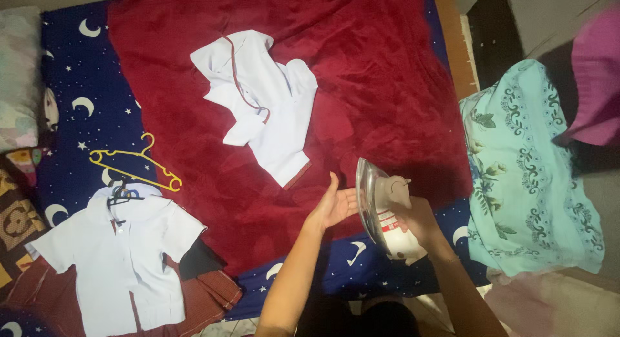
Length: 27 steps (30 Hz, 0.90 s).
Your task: The person irons a white short-sleeved shirt on a bed. They remove the shirt from a hanger, lay it flat, and use an iron to smooth the fabric, adjusting the shirt and ironing different sections.
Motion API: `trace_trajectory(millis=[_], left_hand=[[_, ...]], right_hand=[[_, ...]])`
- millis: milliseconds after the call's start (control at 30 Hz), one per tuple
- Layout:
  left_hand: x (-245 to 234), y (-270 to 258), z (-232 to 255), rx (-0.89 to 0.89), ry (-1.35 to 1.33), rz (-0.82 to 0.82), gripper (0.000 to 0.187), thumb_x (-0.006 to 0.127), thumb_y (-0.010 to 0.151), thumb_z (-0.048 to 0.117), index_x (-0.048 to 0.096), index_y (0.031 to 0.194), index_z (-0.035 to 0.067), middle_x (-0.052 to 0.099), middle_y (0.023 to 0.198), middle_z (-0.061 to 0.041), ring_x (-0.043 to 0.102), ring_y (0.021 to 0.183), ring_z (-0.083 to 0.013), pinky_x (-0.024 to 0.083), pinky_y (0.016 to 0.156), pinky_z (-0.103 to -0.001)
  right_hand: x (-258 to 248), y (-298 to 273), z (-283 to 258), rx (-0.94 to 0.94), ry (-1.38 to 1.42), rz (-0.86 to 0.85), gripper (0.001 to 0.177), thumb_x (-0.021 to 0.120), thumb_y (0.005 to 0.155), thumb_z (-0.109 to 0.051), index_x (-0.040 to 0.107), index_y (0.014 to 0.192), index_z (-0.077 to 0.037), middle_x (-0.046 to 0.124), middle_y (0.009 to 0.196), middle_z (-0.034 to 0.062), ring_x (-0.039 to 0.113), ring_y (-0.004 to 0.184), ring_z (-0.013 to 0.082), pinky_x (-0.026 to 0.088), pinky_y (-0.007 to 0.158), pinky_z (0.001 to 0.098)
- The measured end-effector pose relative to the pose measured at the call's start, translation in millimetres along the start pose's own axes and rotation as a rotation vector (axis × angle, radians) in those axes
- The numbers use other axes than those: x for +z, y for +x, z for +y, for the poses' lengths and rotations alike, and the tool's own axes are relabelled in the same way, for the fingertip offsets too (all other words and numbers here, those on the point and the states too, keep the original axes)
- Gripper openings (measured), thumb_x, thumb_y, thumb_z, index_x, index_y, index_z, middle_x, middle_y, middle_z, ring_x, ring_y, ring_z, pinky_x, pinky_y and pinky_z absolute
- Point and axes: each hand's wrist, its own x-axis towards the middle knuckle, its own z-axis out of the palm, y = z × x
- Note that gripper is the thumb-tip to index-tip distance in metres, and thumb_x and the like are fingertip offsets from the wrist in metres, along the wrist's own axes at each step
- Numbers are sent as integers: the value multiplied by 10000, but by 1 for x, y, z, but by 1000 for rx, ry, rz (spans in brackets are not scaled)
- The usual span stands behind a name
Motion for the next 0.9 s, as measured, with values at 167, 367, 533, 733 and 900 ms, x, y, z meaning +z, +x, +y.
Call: trace_trajectory(millis=[167,367,533,733,900], left_hand=[[-3,-2,5,0,5,45,1202,183,860,896,457,1475,-100,584,1442,-207,562,1339,-282,389,1176,-417],[-61,0,-10,82,563,526,949,348,912,778,472,1511,54,529,1540,-130,473,1454,-290,321,1209,-437],[-111,-45,-61,-397,1681,794,818,565,953,595,203,1624,297,48,1754,-34,25,1597,-382,75,1186,-751],[-113,-90,-81,-391,1746,887,1056,715,901,531,-8,1641,316,-164,1715,-78,-99,1580,-364,27,1151,-790],[-105,-93,-76,-462,1759,857,1117,747,874,522,-40,1635,300,-186,1714,-92,-117,1589,-352,56,1161,-778]], right_hand=[[2,9,7,-58,58,-56,329,710,918,-269,651,727,-9,572,554,30,500,475,107,383,443,296],[8,44,25,43,81,-14,280,702,859,-281,743,875,-4,705,645,44,636,547,127,491,485,309],[32,162,77,81,-581,120,518,741,866,-451,750,1003,49,751,843,243,748,807,342,576,713,439],[61,229,118,-293,-664,156,556,734,811,-382,677,1237,-30,707,1107,270,677,1025,447,538,881,519],[79,233,73,0,-624,145,512,706,814,-380,702,1214,-61,738,1053,241,731,977,413,578,876,490]])
